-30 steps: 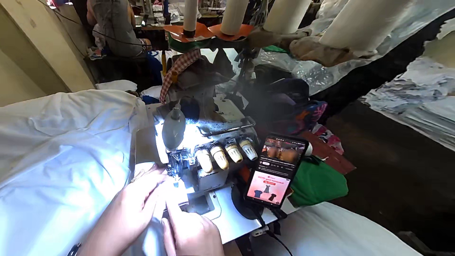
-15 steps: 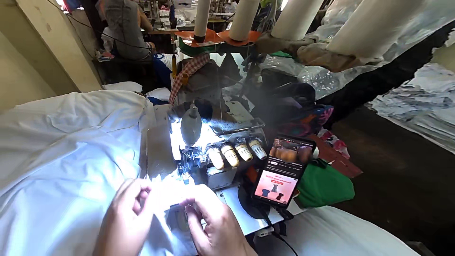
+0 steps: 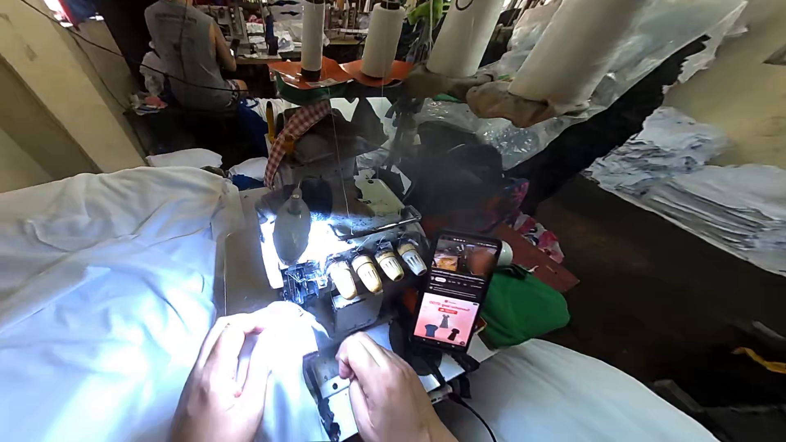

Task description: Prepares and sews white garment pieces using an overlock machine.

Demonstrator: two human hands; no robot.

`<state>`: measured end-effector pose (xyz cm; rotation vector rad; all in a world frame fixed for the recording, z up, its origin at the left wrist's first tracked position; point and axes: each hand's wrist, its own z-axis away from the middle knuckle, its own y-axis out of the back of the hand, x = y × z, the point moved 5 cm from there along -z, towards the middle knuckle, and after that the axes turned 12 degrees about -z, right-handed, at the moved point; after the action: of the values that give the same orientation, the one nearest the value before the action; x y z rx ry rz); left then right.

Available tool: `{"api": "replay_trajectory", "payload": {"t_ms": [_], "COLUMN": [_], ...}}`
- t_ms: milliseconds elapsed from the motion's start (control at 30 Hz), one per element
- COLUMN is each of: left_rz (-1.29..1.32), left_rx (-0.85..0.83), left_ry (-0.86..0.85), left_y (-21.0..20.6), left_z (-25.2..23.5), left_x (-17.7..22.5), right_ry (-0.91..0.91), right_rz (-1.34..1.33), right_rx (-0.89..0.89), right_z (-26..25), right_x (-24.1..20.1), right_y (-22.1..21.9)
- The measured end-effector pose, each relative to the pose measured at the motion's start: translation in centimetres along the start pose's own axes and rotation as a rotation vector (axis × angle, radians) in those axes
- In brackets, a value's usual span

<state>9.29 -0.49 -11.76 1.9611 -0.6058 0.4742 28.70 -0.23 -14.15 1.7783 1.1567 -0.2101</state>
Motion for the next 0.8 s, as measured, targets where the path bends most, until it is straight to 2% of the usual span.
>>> {"api": "replay_trajectory", "payload": {"t_ms": [67, 133, 333, 567, 733, 800], "left_rz": [-0.156, -0.261, -0.479, -0.41, -0.474, -0.42], "left_rx": [-0.203, -0.276, -0.112, -0.255, -0.24, -0.116], "left_ry": [-0.036, -0.067, -0.143, -0.032, -0.016, -0.047], "left_y": [-0.1, -0.4, -2.2, -2.9, -2.9, -1.8], "left_z": [0.5, 0.4, -4.6, -11.1, -11.1, -9.3], "left_x": [-1.6, -2.4, -4.8, -7.3, -6.9, -5.6], "right_ry": [-0.061, -0.108, 0.003, -0.005, 0.037, 0.037], "right_rz": [-0.063, -0.11, -0.036, -0.026, 0.008, -0.081], "right_rx": [-0.074, -0.132, -0.041, -0.019, 0.078, 0.143], "right_z": [1.4, 2.8, 5.2, 5.2, 5.6, 5.6], "right_x": [1.3, 2.8, 4.9, 5.0, 5.3, 5.2], "right_y": [-0.9, -2.0, -4.0, -4.1, -4.4, -4.0]}}
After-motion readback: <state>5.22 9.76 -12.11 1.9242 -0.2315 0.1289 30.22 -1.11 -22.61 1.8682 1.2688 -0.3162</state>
